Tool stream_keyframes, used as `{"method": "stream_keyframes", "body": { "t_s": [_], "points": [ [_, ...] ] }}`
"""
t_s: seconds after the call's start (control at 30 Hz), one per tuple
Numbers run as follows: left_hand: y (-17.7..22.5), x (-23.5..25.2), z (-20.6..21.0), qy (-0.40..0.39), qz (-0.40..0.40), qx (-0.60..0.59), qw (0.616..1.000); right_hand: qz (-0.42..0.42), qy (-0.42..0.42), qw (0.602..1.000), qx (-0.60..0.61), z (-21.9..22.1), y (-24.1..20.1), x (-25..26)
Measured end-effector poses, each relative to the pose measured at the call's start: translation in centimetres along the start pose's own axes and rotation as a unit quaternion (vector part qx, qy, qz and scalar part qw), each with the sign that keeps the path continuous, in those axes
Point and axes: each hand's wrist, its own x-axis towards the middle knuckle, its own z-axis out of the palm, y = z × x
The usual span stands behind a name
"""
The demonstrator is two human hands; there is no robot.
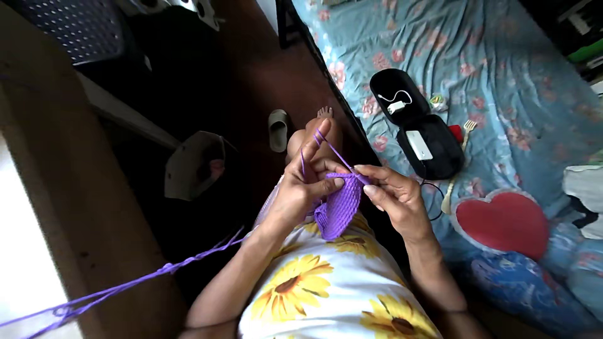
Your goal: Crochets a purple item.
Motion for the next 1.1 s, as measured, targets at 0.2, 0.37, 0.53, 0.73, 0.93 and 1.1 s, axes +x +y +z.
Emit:
{"method": "stream_keyframes", "body": {
  "t_s": [0.2,0.37,0.53,0.73,0.93,1.1],
  "points": [
    [0.4,-0.2,0.5,0.068,-0.026,-0.003,0.997,-0.107,0.001,0.965,-0.241,-1.0,0.2,0.0],
    [0.5,-0.2,0.5,0.073,-0.033,-0.02,0.997,-0.182,0.006,0.917,-0.355,-1.4,0.1,0.3],
    [0.4,-0.2,0.7,0.08,-0.011,0.007,0.997,-0.238,0.024,0.861,-0.449,-1.3,-0.5,0.3],
    [0.2,-0.3,0.8,0.094,0.017,0.05,0.994,-0.255,0.047,0.823,-0.506,-0.5,-0.6,-0.1],
    [0.1,-0.4,0.7,0.087,-0.004,0.044,0.995,-0.264,0.046,0.835,-0.481,-0.5,0.0,0.1],
    [-0.1,-0.4,0.8,0.08,-0.022,0.015,0.996,-0.237,0.037,0.88,-0.41,-0.8,0.4,0.0]
  ]
}}
